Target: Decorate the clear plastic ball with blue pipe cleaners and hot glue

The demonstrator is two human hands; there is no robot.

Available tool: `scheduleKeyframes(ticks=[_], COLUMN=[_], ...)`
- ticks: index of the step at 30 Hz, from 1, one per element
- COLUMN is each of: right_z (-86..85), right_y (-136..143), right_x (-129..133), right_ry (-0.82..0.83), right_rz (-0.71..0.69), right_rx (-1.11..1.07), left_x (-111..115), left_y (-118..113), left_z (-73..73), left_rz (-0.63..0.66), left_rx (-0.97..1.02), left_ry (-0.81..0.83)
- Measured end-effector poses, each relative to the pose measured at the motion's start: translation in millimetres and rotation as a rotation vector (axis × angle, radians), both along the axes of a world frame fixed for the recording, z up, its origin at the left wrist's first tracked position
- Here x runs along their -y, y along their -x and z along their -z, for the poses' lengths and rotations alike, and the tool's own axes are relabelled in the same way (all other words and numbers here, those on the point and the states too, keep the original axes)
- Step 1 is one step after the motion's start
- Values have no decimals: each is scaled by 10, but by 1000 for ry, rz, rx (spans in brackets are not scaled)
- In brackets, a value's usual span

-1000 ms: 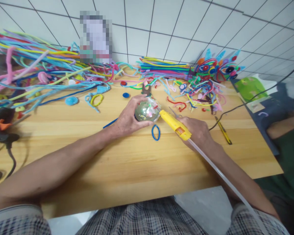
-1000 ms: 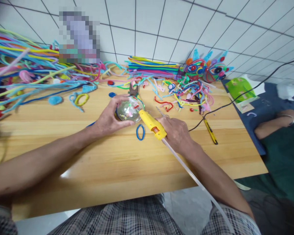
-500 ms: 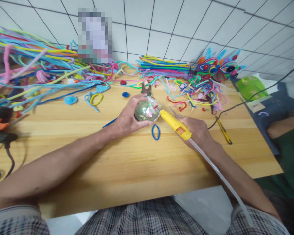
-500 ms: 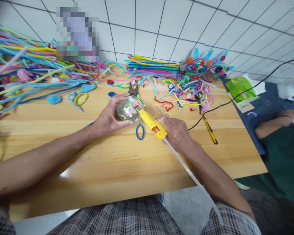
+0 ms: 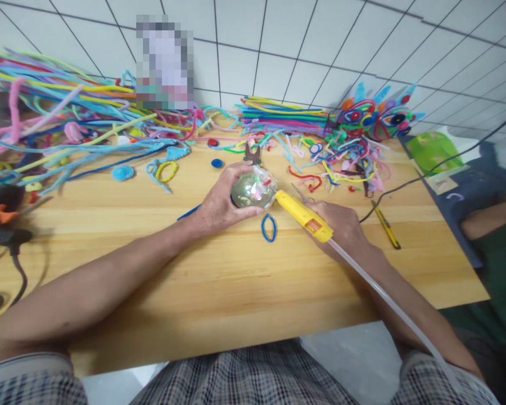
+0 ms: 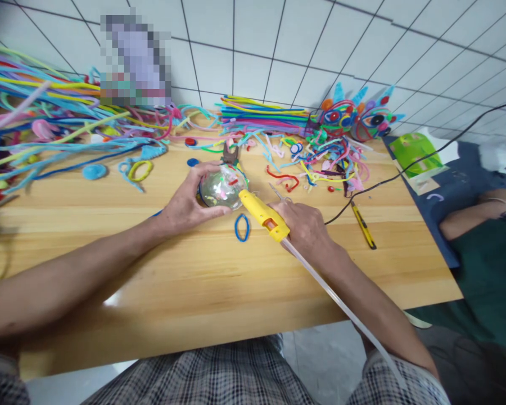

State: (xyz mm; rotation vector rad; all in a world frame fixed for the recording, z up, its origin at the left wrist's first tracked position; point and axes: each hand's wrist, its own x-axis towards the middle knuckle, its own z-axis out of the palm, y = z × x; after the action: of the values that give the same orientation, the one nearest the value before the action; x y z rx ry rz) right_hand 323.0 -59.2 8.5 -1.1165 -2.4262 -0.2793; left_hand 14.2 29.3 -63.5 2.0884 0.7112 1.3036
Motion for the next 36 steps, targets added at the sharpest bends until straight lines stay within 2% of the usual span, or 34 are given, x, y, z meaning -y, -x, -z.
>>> scheduleKeyframes(ticks=[5,13,23,29,36], right_z=[-57,-26,7,-15,-2], right_y=[35,20,21,-10,12], right_x=[11,39,25,-26,-22], right_ry=[-27,60,41,-71,-72], right_rz=[-61,25,37,-77,-88], right_rx=[-1,57,55,-8,-16], left_x=[2,6,8,2,-3], left_y=[-5,-19,-13,-3,-8], left_z=[-5,-10,-9,1,9], left_rz=[-5,-4,-19,-13,-11], left_rx=[-15,-22,-24,-17,5], left_ry=[-22,-74,-57,-10,4])
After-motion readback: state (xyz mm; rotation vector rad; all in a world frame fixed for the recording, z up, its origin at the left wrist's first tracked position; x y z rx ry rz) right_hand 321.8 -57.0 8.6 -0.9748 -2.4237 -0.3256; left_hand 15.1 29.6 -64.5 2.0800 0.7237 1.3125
